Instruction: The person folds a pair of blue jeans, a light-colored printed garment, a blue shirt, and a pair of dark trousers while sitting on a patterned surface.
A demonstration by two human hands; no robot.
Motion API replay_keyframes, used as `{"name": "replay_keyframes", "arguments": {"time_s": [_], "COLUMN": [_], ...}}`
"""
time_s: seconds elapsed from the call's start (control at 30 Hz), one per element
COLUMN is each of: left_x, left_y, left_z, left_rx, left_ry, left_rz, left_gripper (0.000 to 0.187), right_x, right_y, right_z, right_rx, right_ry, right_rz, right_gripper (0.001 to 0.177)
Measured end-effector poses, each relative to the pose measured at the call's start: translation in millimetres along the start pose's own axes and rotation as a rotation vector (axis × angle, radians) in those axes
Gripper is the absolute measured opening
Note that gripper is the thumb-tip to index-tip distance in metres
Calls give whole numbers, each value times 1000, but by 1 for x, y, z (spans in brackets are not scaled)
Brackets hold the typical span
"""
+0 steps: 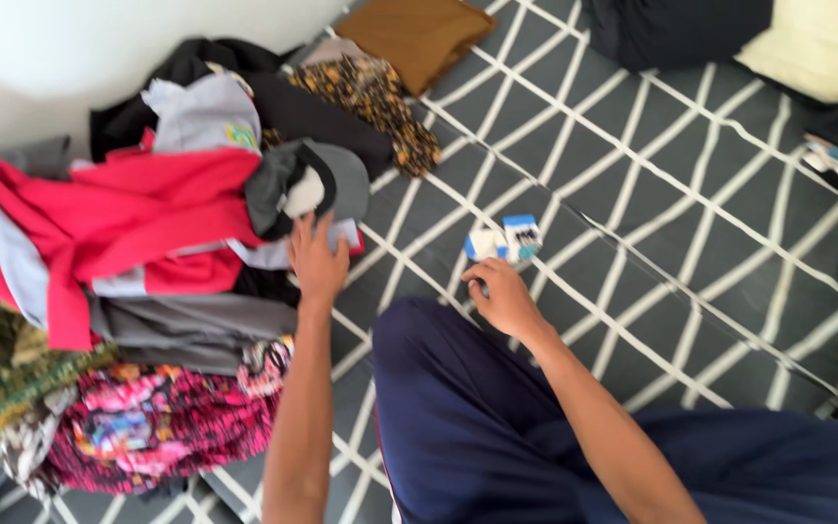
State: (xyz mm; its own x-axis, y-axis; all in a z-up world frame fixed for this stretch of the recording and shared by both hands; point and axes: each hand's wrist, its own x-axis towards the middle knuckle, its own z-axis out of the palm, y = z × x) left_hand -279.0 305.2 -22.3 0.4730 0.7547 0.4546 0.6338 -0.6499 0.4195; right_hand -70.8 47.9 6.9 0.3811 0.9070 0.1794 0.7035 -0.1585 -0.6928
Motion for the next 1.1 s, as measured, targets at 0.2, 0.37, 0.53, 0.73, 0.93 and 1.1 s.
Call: {"name": "replay_keyframes", "arguments": {"time_s": [0.2,0.37,0.53,0.73,0.93,1.1], "left_x": [-8,30,33,32,12,-39], "left_y": [18,29,26,23,2,-38], "left_z": [42,38,43,45,60,122], "left_rx": [228,305,258,217,91,-553], "left_ry": [186,157,243,281,269,358], "left_rz": [-176,-281,-294,-273,-301,-377], "left_gripper": [37,28,25,23,24,41], "right_x": [119,240,329,335,263,189], "right_y": [18,27,-17,-45,-25,-6], "right_z": [37,78,102,157,126,92], "right_rx": [367,283,-36,159,455,141], "right_ry": [245,332,295,99,-173,-701], "right_rz": [115,75,55,188,106,357], "right_gripper": [14,26,110,86,63,76]}}
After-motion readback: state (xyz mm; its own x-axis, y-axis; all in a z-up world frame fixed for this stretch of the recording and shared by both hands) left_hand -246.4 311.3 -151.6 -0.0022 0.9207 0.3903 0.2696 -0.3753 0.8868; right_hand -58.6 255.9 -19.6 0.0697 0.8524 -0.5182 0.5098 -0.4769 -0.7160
